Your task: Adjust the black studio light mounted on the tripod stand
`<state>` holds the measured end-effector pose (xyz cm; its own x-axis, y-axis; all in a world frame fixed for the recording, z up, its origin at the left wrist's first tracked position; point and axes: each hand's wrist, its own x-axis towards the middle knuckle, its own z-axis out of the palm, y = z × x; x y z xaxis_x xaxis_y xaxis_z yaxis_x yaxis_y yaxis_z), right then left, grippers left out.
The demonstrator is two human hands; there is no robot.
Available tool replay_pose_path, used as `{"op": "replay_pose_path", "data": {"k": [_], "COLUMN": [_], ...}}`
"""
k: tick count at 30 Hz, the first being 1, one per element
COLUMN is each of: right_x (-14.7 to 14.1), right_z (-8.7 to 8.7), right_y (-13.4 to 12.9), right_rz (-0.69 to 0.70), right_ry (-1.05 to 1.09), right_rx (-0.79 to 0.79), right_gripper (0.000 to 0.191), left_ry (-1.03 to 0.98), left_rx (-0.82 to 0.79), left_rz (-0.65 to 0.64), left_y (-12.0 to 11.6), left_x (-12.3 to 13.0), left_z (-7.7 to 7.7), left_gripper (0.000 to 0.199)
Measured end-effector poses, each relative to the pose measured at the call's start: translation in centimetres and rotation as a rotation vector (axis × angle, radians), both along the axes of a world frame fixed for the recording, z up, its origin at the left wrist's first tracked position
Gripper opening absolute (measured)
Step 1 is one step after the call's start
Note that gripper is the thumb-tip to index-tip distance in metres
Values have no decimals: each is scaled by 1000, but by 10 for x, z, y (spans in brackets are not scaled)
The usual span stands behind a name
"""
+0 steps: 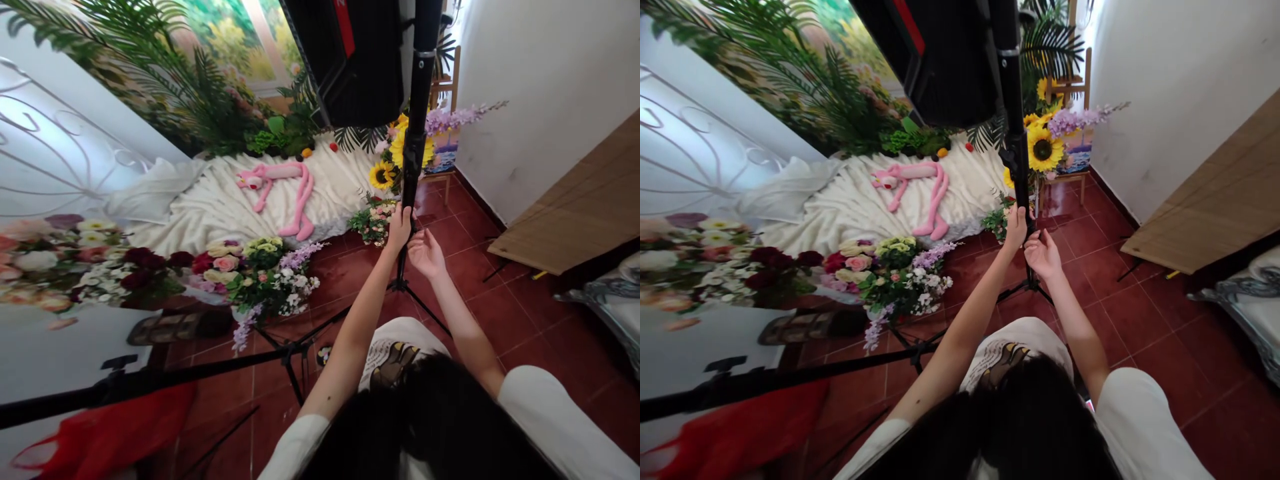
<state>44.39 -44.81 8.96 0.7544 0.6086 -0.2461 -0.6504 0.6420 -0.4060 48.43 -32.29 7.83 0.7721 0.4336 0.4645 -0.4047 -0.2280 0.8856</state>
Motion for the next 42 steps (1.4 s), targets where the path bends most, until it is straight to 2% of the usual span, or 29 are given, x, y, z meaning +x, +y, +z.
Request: {"op": "replay_pose_path", "data": {"k": [7, 11, 16, 19, 22, 25, 29, 32, 34, 38, 42], "right_x": [14, 20, 19, 15, 11, 11, 19, 23, 21, 10, 4], "right_z": [-3, -4, 4, 5, -2, -11, -15, -14, -14, -17, -13], "right_y": [0, 2, 6, 11, 16, 14, -3, -14, -17, -15, -12], "right_rz": [154, 198, 123, 52, -41, -133, -260, -392, -452, -504, -586], "right_ry": [84, 91, 114, 47, -108, -337, -883, -1236, -1326, -1408, -1380], "right_rx": [41, -32, -88, -164, -299, -528, -981, -1197, -1242, -1262, -1205], "right_gripper": [41, 50, 49, 49, 50, 43, 36, 17, 12, 15, 9], "left_ry": [-1, 4, 8, 20, 31, 43, 55, 58, 58, 63, 60], "left_rx": [5, 3, -3, 20, 44, 56, 69, 84, 89, 92, 127], "left_rz": [-21, -25, -42, -40, -36, -38, -29, -17, -9, 4, 35], "left_y": [1, 2, 1, 1, 1, 2, 2, 1, 1, 0, 0], "left_x": [1, 3, 2, 1, 0, 1, 1, 0, -1, -1, -2], "left_z": [0, 0, -1, -1, -1, -2, -3, -2, -2, -2, -2], "left_gripper": [59, 60, 58, 57, 56, 55, 56, 56, 56, 57, 55]}}
